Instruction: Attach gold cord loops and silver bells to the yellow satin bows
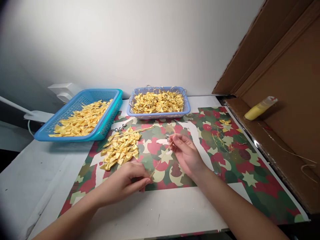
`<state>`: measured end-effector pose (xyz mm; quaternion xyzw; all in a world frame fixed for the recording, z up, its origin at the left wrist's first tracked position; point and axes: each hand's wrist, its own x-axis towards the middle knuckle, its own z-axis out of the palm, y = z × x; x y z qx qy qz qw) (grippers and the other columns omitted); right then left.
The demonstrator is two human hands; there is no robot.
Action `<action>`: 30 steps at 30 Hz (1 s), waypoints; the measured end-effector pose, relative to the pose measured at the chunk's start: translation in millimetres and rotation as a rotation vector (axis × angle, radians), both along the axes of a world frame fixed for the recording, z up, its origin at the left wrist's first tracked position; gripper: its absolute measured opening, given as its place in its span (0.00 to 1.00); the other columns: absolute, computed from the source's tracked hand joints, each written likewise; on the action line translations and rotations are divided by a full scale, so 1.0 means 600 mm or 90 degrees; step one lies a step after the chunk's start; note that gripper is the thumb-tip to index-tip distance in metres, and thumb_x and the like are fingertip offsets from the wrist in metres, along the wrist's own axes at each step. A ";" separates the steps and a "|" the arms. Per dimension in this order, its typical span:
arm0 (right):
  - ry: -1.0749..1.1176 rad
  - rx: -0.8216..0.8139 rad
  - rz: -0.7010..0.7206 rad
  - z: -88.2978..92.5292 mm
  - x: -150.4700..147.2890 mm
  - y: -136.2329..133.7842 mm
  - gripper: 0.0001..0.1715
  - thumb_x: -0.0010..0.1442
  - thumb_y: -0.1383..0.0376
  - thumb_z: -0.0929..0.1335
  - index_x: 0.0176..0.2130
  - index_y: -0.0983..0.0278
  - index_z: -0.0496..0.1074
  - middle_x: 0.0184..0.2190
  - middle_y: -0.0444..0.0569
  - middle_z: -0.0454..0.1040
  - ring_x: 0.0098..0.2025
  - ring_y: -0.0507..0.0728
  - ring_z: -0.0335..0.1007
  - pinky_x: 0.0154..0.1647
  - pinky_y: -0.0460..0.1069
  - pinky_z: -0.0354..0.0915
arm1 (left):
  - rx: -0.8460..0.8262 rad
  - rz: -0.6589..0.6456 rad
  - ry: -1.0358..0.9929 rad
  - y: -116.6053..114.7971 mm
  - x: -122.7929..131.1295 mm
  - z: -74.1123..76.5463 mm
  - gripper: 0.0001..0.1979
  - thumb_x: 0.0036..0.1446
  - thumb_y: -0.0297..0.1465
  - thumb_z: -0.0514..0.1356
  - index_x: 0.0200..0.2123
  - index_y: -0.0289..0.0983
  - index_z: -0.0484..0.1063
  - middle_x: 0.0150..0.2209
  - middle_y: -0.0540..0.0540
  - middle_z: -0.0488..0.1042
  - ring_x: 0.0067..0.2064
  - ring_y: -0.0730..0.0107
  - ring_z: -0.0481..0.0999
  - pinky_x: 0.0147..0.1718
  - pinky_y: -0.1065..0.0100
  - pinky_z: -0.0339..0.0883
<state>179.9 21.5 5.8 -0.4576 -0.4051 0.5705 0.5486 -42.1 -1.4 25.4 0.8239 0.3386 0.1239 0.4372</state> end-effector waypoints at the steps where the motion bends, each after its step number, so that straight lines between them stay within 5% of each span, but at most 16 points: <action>1: -0.003 0.006 -0.022 -0.002 0.006 0.005 0.17 0.53 0.48 0.71 0.30 0.58 0.72 0.28 0.45 0.70 0.29 0.54 0.65 0.32 0.51 0.67 | 0.015 -0.014 0.031 0.000 -0.005 0.003 0.16 0.63 0.28 0.54 0.24 0.40 0.75 0.23 0.48 0.77 0.26 0.69 0.72 0.30 0.69 0.62; 14: -0.034 0.037 -0.045 -0.007 -0.005 0.006 0.15 0.50 0.50 0.75 0.28 0.59 0.77 0.28 0.45 0.73 0.32 0.53 0.66 0.37 0.50 0.65 | 0.196 0.109 0.235 -0.032 -0.063 -0.013 0.07 0.57 0.33 0.61 0.27 0.42 0.75 0.22 0.49 0.75 0.27 0.63 0.73 0.26 0.68 0.59; 19: -0.059 0.095 -0.004 0.001 -0.014 -0.003 0.15 0.51 0.51 0.75 0.24 0.58 0.77 0.29 0.45 0.70 0.32 0.53 0.64 0.31 0.49 0.62 | 0.212 0.133 0.197 -0.021 -0.051 0.009 0.05 0.54 0.35 0.63 0.32 0.40 0.74 0.32 0.45 0.75 0.34 0.59 0.72 0.30 0.65 0.60; 23: -0.089 0.164 0.014 0.004 -0.016 -0.007 0.14 0.53 0.52 0.74 0.25 0.58 0.77 0.28 0.44 0.66 0.28 0.51 0.60 0.28 0.48 0.59 | 0.020 0.129 -0.077 0.016 0.011 0.021 0.17 0.58 0.35 0.61 0.51 0.42 0.70 0.51 0.42 0.72 0.41 0.63 0.69 0.39 0.65 0.62; 26: -0.120 0.200 -0.006 -0.001 -0.011 -0.003 0.15 0.55 0.51 0.73 0.26 0.58 0.77 0.27 0.44 0.65 0.29 0.52 0.61 0.30 0.49 0.59 | -0.359 0.110 -0.343 0.052 0.067 0.001 0.12 0.57 0.39 0.62 0.29 0.35 0.75 0.32 0.44 0.74 0.31 0.68 0.66 0.32 0.68 0.59; 28: -0.161 0.217 -0.037 -0.007 -0.006 0.000 0.15 0.56 0.52 0.72 0.26 0.58 0.77 0.27 0.44 0.65 0.29 0.52 0.60 0.29 0.49 0.59 | -0.430 0.133 -0.416 0.069 0.092 -0.018 0.24 0.58 0.47 0.58 0.18 0.36 0.64 0.19 0.51 0.62 0.23 0.73 0.58 0.25 0.69 0.54; 30: -0.217 0.234 -0.053 -0.014 -0.004 0.002 0.12 0.58 0.55 0.72 0.27 0.58 0.77 0.27 0.44 0.65 0.29 0.52 0.60 0.29 0.49 0.58 | -0.464 0.185 -0.477 0.078 0.102 -0.034 0.25 0.57 0.49 0.56 0.18 0.37 0.59 0.18 0.54 0.55 0.21 0.76 0.52 0.23 0.71 0.50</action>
